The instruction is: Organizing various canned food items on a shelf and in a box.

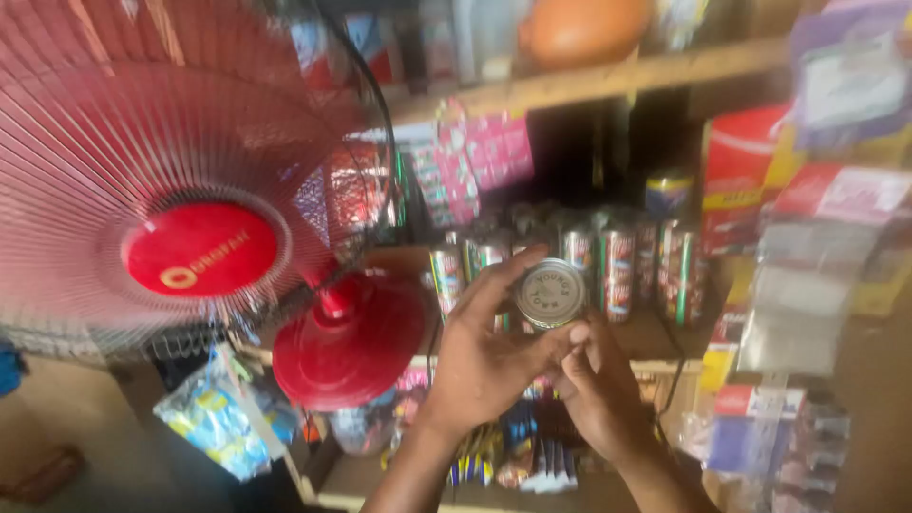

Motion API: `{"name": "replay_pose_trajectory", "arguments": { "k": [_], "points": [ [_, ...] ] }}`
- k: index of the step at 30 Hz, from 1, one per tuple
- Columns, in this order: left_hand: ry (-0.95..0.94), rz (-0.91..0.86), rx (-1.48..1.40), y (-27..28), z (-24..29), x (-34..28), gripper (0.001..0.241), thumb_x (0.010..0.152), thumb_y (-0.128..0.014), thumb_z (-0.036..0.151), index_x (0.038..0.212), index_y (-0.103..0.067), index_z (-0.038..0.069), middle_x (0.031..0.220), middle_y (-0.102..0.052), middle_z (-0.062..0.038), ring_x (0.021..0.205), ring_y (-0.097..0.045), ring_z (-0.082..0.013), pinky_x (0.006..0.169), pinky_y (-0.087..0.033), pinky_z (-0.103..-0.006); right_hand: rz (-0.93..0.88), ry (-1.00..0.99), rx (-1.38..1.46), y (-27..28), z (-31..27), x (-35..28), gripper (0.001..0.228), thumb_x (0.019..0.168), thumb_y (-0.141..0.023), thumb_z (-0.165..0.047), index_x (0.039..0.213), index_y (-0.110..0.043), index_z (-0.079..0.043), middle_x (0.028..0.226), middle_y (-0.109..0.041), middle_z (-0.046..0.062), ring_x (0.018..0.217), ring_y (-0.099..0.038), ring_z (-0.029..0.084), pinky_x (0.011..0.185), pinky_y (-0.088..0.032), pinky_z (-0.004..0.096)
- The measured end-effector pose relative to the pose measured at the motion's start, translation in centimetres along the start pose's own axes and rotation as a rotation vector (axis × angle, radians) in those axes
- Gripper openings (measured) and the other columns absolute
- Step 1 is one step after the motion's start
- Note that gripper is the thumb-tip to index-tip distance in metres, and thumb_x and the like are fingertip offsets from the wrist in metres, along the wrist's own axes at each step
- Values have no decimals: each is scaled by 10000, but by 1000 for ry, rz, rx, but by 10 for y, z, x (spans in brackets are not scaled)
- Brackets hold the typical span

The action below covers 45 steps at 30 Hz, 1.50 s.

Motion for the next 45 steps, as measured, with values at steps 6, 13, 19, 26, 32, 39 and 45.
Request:
{"name": "replay_pose_trajectory", "arguments": {
  "k": [6, 13, 19, 26, 32, 39, 45],
  "points": [
    [-293, 54, 250, 3, 41, 23, 737, 765, -951, 162, 1400, -599, 34, 1332, -692, -155, 1251, -682, -259, 1029, -570, -379, -107, 56, 106, -8, -18, 24, 376, 1059, -558, -398, 1186, -498, -50, 1038, -591, 99, 1005, -625, 228, 928, -535, 446],
    [-182, 186, 62, -11, 24, -1, 602, 807, -878, 83, 1295, -530, 33, 1240, -699, -133, 1091, -709, -223, 934, -595, -361, 28, 160, 109, 22, -37, 34, 397, 1074, -635, -260, 1357, -486, -24, 1097, -604, 134, 938, -620, 279, 812, -512, 461],
    [156, 167, -89, -38, -9, -28, 729, 771, -862, 97, 1371, -458, 10, 1243, -653, -168, 1091, -703, -223, 849, -621, -335, 56, 147, -282, 3, -69, 26, 611, 908, -714, -151, 1447, -465, -6, 1273, -633, 149, 1198, -615, 223, 1028, -490, 401],
    [172, 145, 31, -38, 13, -12, 911, 783, -872, 131, 1527, -352, 43, 1161, -735, -151, 1039, -758, -216, 856, -601, -297, 37, 115, -482, 6, -85, 13, 527, 990, -552, -235, 1470, -514, -22, 1364, -655, 133, 1258, -635, 228, 1059, -506, 380],
    [2, 60, -129, -45, -5, -5, 791, 818, -812, 24, 1515, -439, 45, 1373, -601, -141, 1271, -609, -211, 964, -620, -349, -98, 160, -406, 20, -70, 10, 520, 986, -547, -75, 1480, -393, -25, 1506, -510, 156, 1402, -519, 244, 1136, -463, 423],
    [-195, 113, 150, -56, 6, -10, 797, 769, -837, -71, 1467, -469, 43, 1315, -609, -158, 1247, -602, -265, 1067, -491, -417, -28, 176, -173, 28, -62, 1, 422, 943, -640, 42, 1342, -507, 3, 1414, -557, 172, 1267, -608, 238, 1046, -566, 394],
    [377, 203, -918, -65, -46, -17, 536, 942, -589, 111, 1432, -374, 93, 1192, -635, -201, 1069, -636, -311, 928, -520, -466, 148, 497, -554, -9, -108, -27, 526, 901, -748, -69, 1362, -499, -23, 1439, -538, 148, 1076, -637, 203, 890, -600, 332]
  ]
}}
Point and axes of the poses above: each hand's wrist, its own x-axis towards the middle knuckle, its own y-axis out of the back of the hand, z = x × y, the point moved 6 cm from there along x, towards the middle knuckle
